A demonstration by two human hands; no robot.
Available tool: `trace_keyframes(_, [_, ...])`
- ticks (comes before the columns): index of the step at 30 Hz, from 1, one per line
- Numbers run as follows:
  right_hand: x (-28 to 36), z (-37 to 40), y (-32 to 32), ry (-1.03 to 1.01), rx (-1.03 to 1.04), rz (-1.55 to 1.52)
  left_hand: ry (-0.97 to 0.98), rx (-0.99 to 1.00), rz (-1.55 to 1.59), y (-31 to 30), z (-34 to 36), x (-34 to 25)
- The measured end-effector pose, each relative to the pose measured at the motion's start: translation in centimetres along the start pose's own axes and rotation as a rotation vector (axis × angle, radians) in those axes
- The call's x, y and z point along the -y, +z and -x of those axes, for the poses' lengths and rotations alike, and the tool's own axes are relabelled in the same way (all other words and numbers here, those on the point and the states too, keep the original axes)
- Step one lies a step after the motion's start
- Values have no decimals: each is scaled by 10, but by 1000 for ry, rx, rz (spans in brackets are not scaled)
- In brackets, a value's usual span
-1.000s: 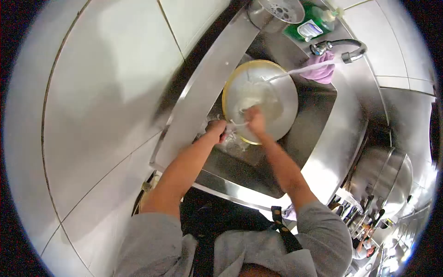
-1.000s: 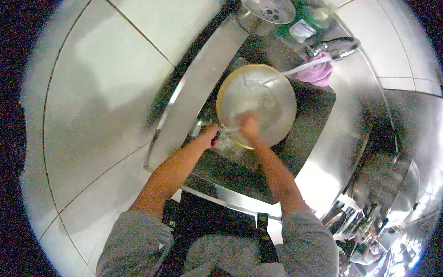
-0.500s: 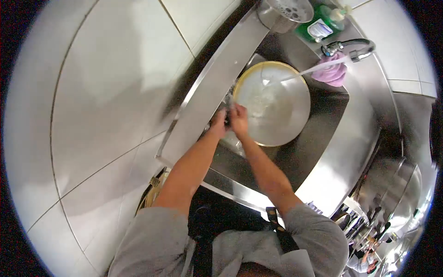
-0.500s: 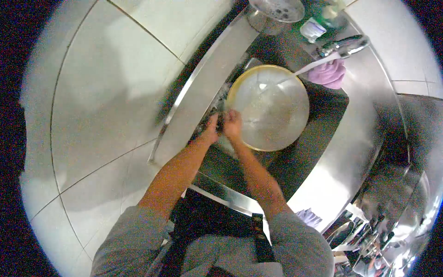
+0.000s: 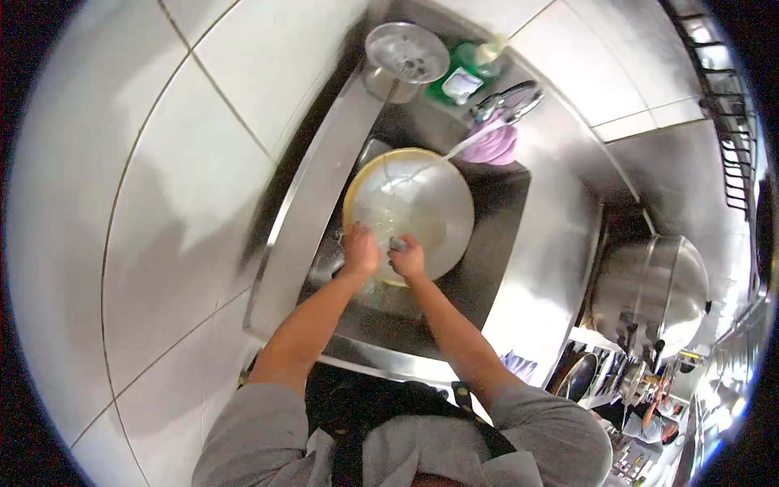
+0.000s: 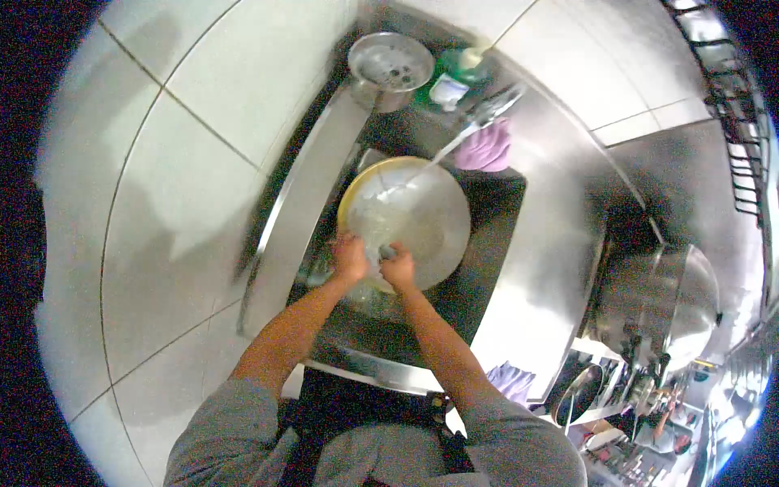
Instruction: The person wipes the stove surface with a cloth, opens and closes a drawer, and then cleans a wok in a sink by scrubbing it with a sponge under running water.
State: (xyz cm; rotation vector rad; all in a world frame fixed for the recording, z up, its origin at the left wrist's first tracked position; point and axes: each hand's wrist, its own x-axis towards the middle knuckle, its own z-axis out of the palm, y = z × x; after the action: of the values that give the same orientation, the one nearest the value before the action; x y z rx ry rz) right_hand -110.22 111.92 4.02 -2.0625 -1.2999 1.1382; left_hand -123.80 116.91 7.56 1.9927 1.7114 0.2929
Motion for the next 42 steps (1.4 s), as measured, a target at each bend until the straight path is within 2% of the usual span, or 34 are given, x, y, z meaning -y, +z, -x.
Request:
trace_keyframes(1, [-14,-5,-19,38,-53,-112,44,-60,106,-5,-14,-26])
trace_keyframes(3, [-6,2,-49,60,-129,-215,-344,296,993,7,-100,-66])
trace_keyframes(5, [29,33,-78,112,-174,-198,-451,242,1387,21,-167,-109])
trace_keyframes(6, [24,42,-83,130,-139,-219,-427,249,1395,13,-183,-124])
trace_keyframes(8, [17,54,-91,128,-129,-242,-547,265,1365,-6,-209,-152])
trace_keyframes(9, [17,64,-90,173,-134,-354,-583,273,1356,-11,-219,-164])
trace_keyframes(10, [23,69,-91,217,-131,-473,-291,3,844,-15,-225,-166])
trace_keyframes(12, [39,76,-94,261,-188,-536,-185,-298,521,-31,-234,-174])
trace_keyframes(13, [42,78,-95,316,-242,-588,-180,-296,510,-23,-245,-180])
trace_keyframes(15, [49,67,-100,254,-235,-666,-199,-535,1535,-12,-266,-195])
trace_keyframes(17, [66,43,-106,133,-376,-850,-173,-516,1470,-37,-256,-204])
trace_keyframes(18, [92,36,-115,184,-327,-1020,-156,-447,1391,-41,-256,-199])
trace_keyframes(19, [122,26,-127,235,-274,-1186,-148,-314,1294,-42,-256,-192])
trace_keyframes(21, [155,-15,-131,91,-311,-1377,-149,73,1261,-33,-255,-168])
trace_keyframes(22, [170,-40,-126,-45,-435,-1125,-165,266,1372,-22,-246,-151])
trace_keyframes(23, [182,-64,-122,-178,-545,-869,-222,337,1554,-42,-219,-148])
trace_keyframes(25, [195,-94,-120,-286,-665,-1,-283,355,1939,-82,-169,-137])
trace_keyframes(26, [191,-113,-119,-281,-663,-16,-307,348,2063,-93,-148,-134])
trace_keyframes(27, [182,-138,-115,-263,-548,-38,-323,332,2122,-97,-136,-135])
trace_keyframes(28, [177,-143,-113,-237,-427,-56,-372,352,2104,-87,-140,-132])
trace_keyframes(30, [167,-145,-118,-192,-358,-135,-496,415,2062,-72,-153,-133])
trace_keyframes(31, [154,-153,-127,-156,-297,-203,-488,432,2060,-80,-158,-146])
trace_keyframes(32, [134,-153,-135,-194,-241,-334,-622,382,1734,-84,-159,-160])
trace_keyframes(33, [120,-150,-150,-190,-250,-330,-725,324,1405,-87,-165,-176])
trace_keyframes(34, [108,-144,-166,-168,-345,-371,-579,294,1518,9,-225,-162])
trace_keyframes(35, [95,-134,-171,-138,-438,-412,-301,-114,1202,5,-232,-169])
trace_keyframes(36, [99,-113,-174,-131,-445,-407,-19,-487,849,-11,-232,-181])
trace_keyframes(37, [111,-77,-179,-14,-401,-460,-194,-277,1158,-58,-221,-200])
trace_keyframes(38, [113,-48,-179,106,-354,-516,-63,-388,1753,-48,-236,-208])
trace_keyframes(39, [74,-49,-164,109,-285,-473,-43,-310,1960,-42,-248,-204])
trace_keyframes(42, [58,12,-137,291,-187,-432,-47,-242,2004,-63,-222,-224])
